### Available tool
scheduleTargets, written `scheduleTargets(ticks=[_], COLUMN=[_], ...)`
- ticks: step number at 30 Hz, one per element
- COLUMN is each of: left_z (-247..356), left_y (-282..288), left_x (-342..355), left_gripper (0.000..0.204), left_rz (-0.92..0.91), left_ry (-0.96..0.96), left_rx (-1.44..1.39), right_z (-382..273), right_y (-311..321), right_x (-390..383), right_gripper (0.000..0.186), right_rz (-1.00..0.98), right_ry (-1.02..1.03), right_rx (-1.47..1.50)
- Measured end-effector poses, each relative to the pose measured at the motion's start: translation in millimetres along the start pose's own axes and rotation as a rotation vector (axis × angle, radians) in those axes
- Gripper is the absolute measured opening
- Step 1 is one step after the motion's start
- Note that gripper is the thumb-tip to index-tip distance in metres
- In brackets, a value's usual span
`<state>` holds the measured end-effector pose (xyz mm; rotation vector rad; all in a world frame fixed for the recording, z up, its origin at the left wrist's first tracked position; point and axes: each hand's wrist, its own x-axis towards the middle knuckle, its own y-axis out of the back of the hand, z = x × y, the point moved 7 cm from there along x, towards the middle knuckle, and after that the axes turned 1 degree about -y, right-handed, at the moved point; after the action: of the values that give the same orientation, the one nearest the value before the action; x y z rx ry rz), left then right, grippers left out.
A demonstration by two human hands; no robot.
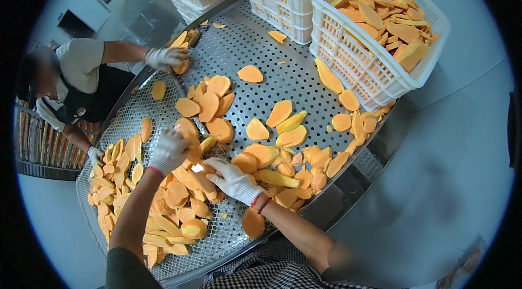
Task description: The person arranges sliced mango pieces on a perforated metal tray. They pick up slices from a pile and place them in neat rows, then lift the tray and place it on a rack.
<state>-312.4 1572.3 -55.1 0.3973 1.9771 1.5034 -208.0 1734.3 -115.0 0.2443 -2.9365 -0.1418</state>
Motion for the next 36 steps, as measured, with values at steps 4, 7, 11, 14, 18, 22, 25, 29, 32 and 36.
scheduleTargets(ticks=[4,7,11,14,18,22,25,29,32,36], left_z=[14.4,125.6,176.3,167.0,119.5,30.7,-25.8,34.0,47.8,13.2], left_y=[22.3,16.1,-30.8,-18.2,17.2,-4.1,-34.1,15.5,-9.8,-16.9], left_x=[-54.8,-2.9,44.5,38.0,-25.2,-104.5,-122.4,16.3,93.3,135.2], left_gripper=[0.06,0.083,0.086,0.078,0.069,0.069,0.068,0.105,0.108,0.093], left_rz=[0.297,0.15,-0.094,-0.036,0.142,-0.026,0.166,0.161,0.085,0.072], left_ry=[0.213,-0.047,0.154,0.148,0.113,0.41,0.645,0.404,0.407,0.526], left_rx=[-0.103,-0.418,-0.331,-0.434,-0.526,-0.123,-0.106,-0.389,-0.158,-0.452], right_z=[0.4,29.7,35.2,43.4,-0.1,-46.6,-35.2,33.3,46.9,58.4], right_y=[99.4,116.0,103.7,94.7,31.1,-18.3,64.5,199.8,195.6,185.1], right_x=[-5.1,-13.4,4.8,-2.8,-12.5,-3.0,22.1,20.4,12.1,9.5], right_gripper=[0.06,0.071,0.067,0.062,0.05,0.04,0.043,0.08,0.083,0.085], right_rz=[0.1,-0.306,-0.478,-0.363,-0.314,-0.513,-0.115,0.179,-0.003,0.012], right_ry=[-0.276,-0.421,-0.528,-0.471,-0.48,-0.217,-0.108,-0.474,-0.513,-0.556], right_rx=[-0.554,-1.15,-1.101,-0.786,-0.264,0.21,-0.165,-1.167,-1.07,-1.146])
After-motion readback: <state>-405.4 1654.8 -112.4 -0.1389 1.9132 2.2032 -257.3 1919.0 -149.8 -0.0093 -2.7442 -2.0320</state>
